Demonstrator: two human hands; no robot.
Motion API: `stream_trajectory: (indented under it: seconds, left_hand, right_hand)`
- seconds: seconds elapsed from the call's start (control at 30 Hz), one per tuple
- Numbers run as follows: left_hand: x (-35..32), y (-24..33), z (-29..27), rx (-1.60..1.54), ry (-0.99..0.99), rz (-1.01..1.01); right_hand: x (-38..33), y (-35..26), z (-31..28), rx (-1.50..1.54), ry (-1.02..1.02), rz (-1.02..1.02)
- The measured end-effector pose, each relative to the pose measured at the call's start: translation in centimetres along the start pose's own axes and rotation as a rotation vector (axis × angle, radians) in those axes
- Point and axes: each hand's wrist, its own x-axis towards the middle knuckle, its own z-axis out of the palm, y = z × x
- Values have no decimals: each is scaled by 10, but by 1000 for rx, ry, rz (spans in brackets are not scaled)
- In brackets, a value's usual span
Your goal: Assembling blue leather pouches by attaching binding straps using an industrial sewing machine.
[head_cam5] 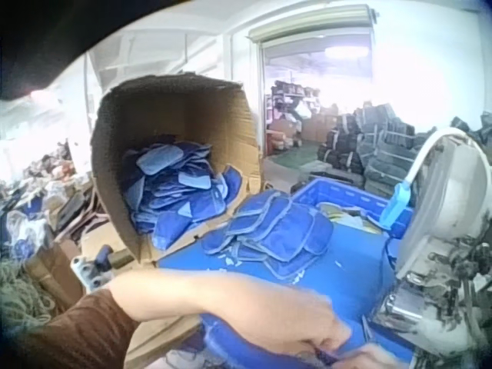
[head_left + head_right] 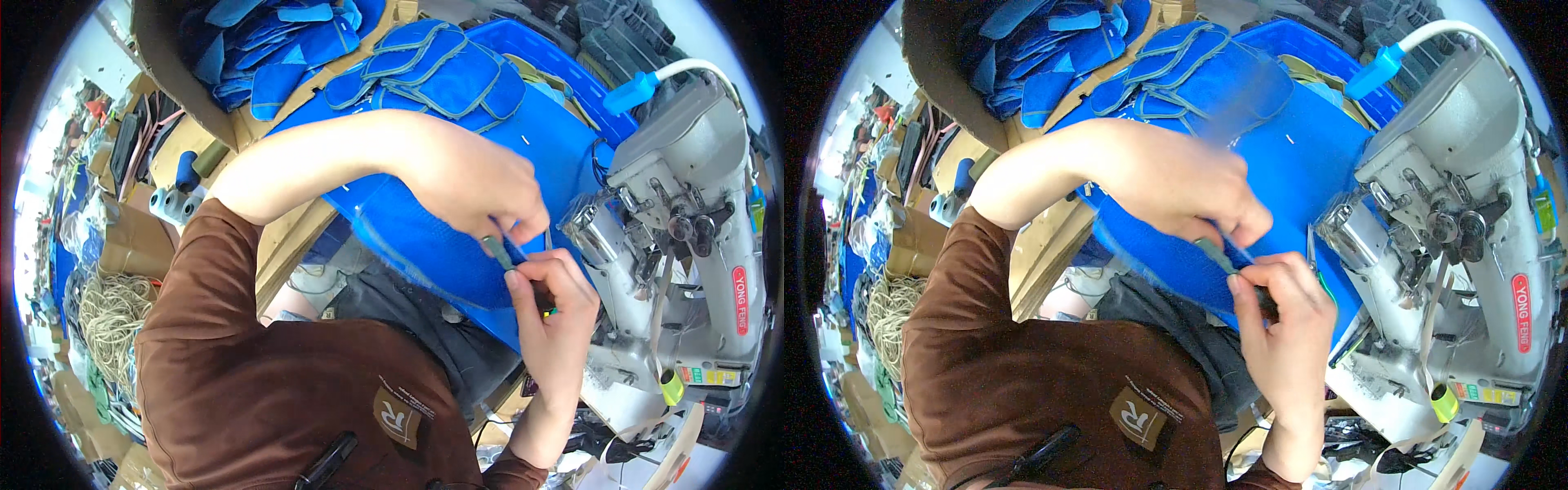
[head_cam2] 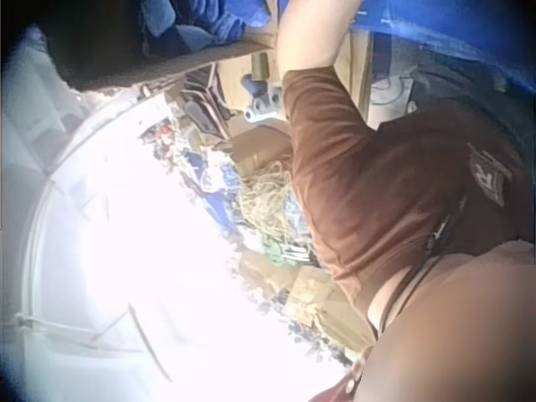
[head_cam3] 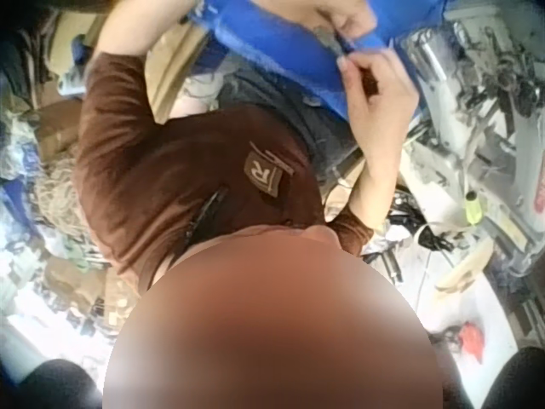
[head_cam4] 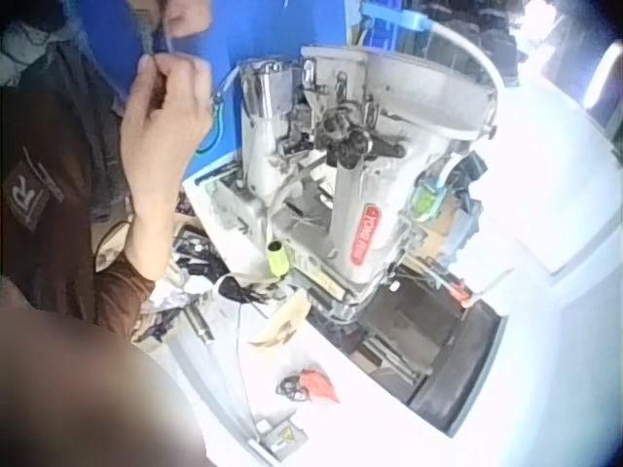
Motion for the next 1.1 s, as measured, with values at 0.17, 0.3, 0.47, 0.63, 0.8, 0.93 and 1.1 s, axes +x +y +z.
stream_trajectory:
  seconds: [0.17, 0.3, 0.47, 0.63, 0.8, 0.93, 1.1]
  left_hand:
    - [-12, -4, 13, 222, 367, -92]
    - [-10, 2, 18, 145, 443, -7]
    - [-10, 10, 15, 126, 436, 25]
    - [-7, 11, 14, 101, 451, 87]
    - [-5, 14, 12, 28, 403, 50]
    - [-6, 12, 12, 7, 438, 101]
    - [-3, 10, 7, -23, 432, 139]
  right_hand:
    - [-8, 6, -5, 63, 98, 55]
    - [-9, 8, -7, 124, 118, 89]
    - [-12, 5, -11, 145, 116, 119]
    - [-17, 6, -10, 170, 154, 136]
    - [-20, 6, -13, 151, 163, 130]
    - [-19, 1, -11, 192, 174, 190]
    - [-15, -6, -12, 264, 193, 252]
